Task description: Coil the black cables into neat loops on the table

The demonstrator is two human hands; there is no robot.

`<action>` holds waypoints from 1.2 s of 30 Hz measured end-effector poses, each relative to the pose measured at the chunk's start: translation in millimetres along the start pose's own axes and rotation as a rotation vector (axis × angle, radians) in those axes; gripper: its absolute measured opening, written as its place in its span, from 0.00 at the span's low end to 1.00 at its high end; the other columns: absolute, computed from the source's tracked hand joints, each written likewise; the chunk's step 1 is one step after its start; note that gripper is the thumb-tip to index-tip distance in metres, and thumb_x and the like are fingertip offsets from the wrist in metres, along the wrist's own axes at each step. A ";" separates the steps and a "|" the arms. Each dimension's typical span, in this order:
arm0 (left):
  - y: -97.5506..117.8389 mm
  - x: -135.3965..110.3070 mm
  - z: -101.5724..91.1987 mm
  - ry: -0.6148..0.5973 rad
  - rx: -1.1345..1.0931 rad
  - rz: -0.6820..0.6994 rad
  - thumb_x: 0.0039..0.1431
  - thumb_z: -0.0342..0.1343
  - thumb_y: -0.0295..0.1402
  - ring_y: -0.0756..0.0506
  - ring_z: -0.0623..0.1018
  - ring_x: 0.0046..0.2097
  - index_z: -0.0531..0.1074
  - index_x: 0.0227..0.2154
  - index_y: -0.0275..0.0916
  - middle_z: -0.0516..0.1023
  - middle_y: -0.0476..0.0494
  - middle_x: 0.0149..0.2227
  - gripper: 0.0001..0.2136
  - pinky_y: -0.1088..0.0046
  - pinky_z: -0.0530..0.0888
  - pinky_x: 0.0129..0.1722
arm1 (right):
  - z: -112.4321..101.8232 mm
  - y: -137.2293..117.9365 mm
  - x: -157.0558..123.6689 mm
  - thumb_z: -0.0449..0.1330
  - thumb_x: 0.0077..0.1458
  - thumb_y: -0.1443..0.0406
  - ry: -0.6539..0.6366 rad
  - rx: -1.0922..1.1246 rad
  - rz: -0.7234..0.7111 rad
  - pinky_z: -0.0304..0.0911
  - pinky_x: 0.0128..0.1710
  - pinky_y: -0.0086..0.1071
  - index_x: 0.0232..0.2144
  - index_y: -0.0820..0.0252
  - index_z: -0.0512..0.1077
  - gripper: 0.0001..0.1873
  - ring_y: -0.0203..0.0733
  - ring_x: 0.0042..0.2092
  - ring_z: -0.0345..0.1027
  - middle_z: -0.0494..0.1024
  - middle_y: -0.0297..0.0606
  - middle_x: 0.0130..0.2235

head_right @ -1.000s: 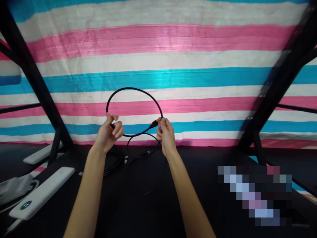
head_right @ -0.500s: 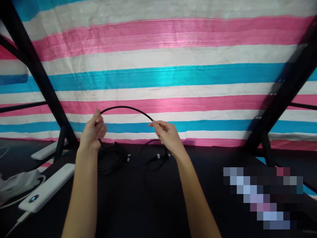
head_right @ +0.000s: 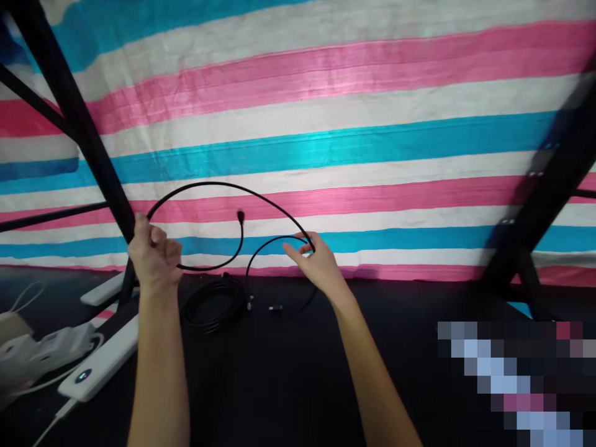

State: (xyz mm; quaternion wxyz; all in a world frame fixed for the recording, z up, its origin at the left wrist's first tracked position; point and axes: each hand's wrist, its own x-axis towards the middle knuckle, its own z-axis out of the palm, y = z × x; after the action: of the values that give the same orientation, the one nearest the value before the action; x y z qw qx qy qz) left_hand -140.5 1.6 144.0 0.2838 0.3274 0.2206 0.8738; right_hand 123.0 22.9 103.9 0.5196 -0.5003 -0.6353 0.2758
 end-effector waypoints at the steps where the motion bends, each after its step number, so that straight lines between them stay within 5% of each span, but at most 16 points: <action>1: 5.5 -5.5 3.6 -0.049 0.059 0.047 0.57 0.54 0.38 0.59 0.50 0.10 0.56 0.12 0.37 0.53 0.57 0.12 0.22 0.79 0.44 0.10 | -0.8 -1.0 -1.3 0.61 0.45 0.48 0.022 -0.082 -0.003 0.56 0.25 0.31 0.44 0.57 0.66 0.28 0.35 0.26 0.60 0.69 0.34 0.29; 4: 21.7 -23.4 11.5 -0.196 0.250 0.201 0.54 0.57 0.41 0.58 0.52 0.12 0.58 0.09 0.36 0.53 0.55 0.11 0.24 0.78 0.44 0.11 | -8.4 -7.4 -8.6 0.61 0.44 0.46 0.078 -0.225 0.007 0.61 0.31 0.36 0.51 0.57 0.63 0.35 0.44 0.35 0.67 0.72 0.43 0.39; 7: 26.5 -40.9 21.3 -0.337 0.443 0.317 0.54 0.57 0.42 0.57 0.53 0.14 0.62 0.09 0.35 0.54 0.53 0.11 0.23 0.78 0.48 0.13 | -10.8 -23.9 -20.1 0.61 0.45 0.47 0.163 -0.124 -0.153 0.63 0.39 0.39 0.57 0.54 0.56 0.40 0.50 0.49 0.63 0.66 0.48 0.52; 10: 16.7 -51.5 33.6 -0.416 0.526 0.308 0.54 0.58 0.40 0.57 0.55 0.17 0.65 0.11 0.35 0.55 0.52 0.13 0.21 0.79 0.51 0.15 | -5.4 -44.6 -30.5 0.56 0.52 0.49 -0.023 0.091 -0.249 0.62 0.33 0.33 0.49 0.54 0.65 0.25 0.42 0.41 0.66 0.71 0.42 0.43; 12: 6.6 -53.1 39.5 -0.434 0.501 0.236 0.53 0.58 0.39 0.57 0.55 0.17 0.67 0.12 0.35 0.55 0.53 0.13 0.19 0.79 0.51 0.15 | -3.1 -53.9 -33.8 0.57 0.52 0.49 -0.098 0.203 -0.177 0.55 0.23 0.29 0.30 0.58 0.69 0.18 0.34 0.27 0.59 0.67 0.34 0.26; 14: -3.0 -53.4 43.0 -0.511 0.438 0.097 0.53 0.59 0.39 0.57 0.54 0.16 0.71 0.16 0.35 0.54 0.54 0.13 0.15 0.79 0.50 0.14 | -4.1 -57.9 -34.0 0.61 0.48 0.50 -0.030 0.341 -0.082 0.42 0.17 0.28 0.16 0.57 0.57 0.24 0.29 0.19 0.44 0.51 0.27 0.17; 16: -11.5 -56.5 46.3 -0.671 0.383 -0.091 0.54 0.57 0.41 0.57 0.53 0.15 0.73 0.23 0.36 0.53 0.56 0.13 0.13 0.80 0.49 0.14 | -6.3 -57.8 -32.5 0.63 0.45 0.50 0.072 0.525 -0.028 0.33 0.15 0.29 0.15 0.56 0.45 0.31 0.27 0.18 0.33 0.40 0.24 0.17; 19: -24.1 -69.1 53.4 -0.943 0.393 -0.313 0.60 0.47 0.46 0.56 0.54 0.12 0.69 0.34 0.38 0.56 0.58 0.11 0.16 0.81 0.51 0.13 | -5.5 -54.9 -29.7 0.63 0.45 0.48 0.219 0.754 -0.045 0.29 0.14 0.30 0.16 0.56 0.41 0.34 0.27 0.18 0.28 0.37 0.23 0.17; 23: -42.8 -85.2 59.3 -1.176 0.475 -0.390 0.57 0.51 0.45 0.51 0.72 0.23 0.65 0.43 0.39 0.71 0.51 0.22 0.17 0.78 0.67 0.24 | 1.3 -51.4 -26.8 0.56 0.48 0.43 0.280 0.857 -0.087 0.31 0.13 0.29 0.17 0.57 0.39 0.35 0.28 0.17 0.27 0.36 0.23 0.16; 25: -50.0 -87.5 58.0 -1.350 0.478 -0.501 0.55 0.55 0.42 0.50 0.75 0.28 0.65 0.43 0.39 0.74 0.49 0.26 0.16 0.76 0.70 0.31 | 1.2 -49.8 -24.5 0.53 0.48 0.41 0.267 0.837 -0.093 0.32 0.12 0.29 0.17 0.57 0.38 0.35 0.29 0.16 0.28 0.36 0.23 0.15; 28: -54.6 -87.3 55.4 -1.604 0.441 -0.742 0.57 0.53 0.44 0.52 0.73 0.21 0.65 0.36 0.37 0.72 0.50 0.22 0.14 0.75 0.69 0.28 | -8.1 -46.2 -19.1 0.54 0.47 0.40 0.206 0.776 -0.080 0.33 0.12 0.27 0.17 0.56 0.39 0.35 0.28 0.16 0.28 0.36 0.23 0.15; 31: -52.1 -89.5 57.2 -1.550 0.494 -0.755 0.56 0.50 0.47 0.55 0.62 0.14 0.66 0.29 0.38 0.62 0.56 0.16 0.16 0.78 0.64 0.19 | -26.3 -43.7 -18.6 0.55 0.47 0.43 0.178 0.556 -0.069 0.37 0.13 0.27 0.17 0.55 0.45 0.30 0.28 0.16 0.34 0.41 0.23 0.16; 33: -48.2 -94.2 60.7 -1.458 0.621 -0.706 0.55 0.50 0.49 0.55 0.57 0.13 0.67 0.26 0.38 0.59 0.56 0.15 0.18 0.79 0.59 0.14 | -38.2 -46.9 -26.7 0.60 0.46 0.48 0.327 0.240 -0.185 0.49 0.17 0.28 0.23 0.55 0.58 0.21 0.32 0.19 0.49 0.55 0.28 0.19; 36: -42.2 -105.5 65.3 -1.434 0.821 -0.568 0.54 0.50 0.49 0.53 0.60 0.15 0.69 0.22 0.38 0.63 0.51 0.15 0.18 0.78 0.55 0.13 | -45.2 -60.8 -50.2 0.65 0.42 0.54 0.503 -0.293 -0.490 0.62 0.39 0.41 0.46 0.54 0.64 0.29 0.48 0.43 0.65 0.70 0.44 0.43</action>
State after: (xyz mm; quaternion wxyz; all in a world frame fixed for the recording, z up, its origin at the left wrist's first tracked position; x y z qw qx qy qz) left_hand -14.2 -21.7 117.7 0.4209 0.8072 0.3596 0.2048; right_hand 142.1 -52.1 151.4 0.6329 -0.4549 -0.6212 -0.0818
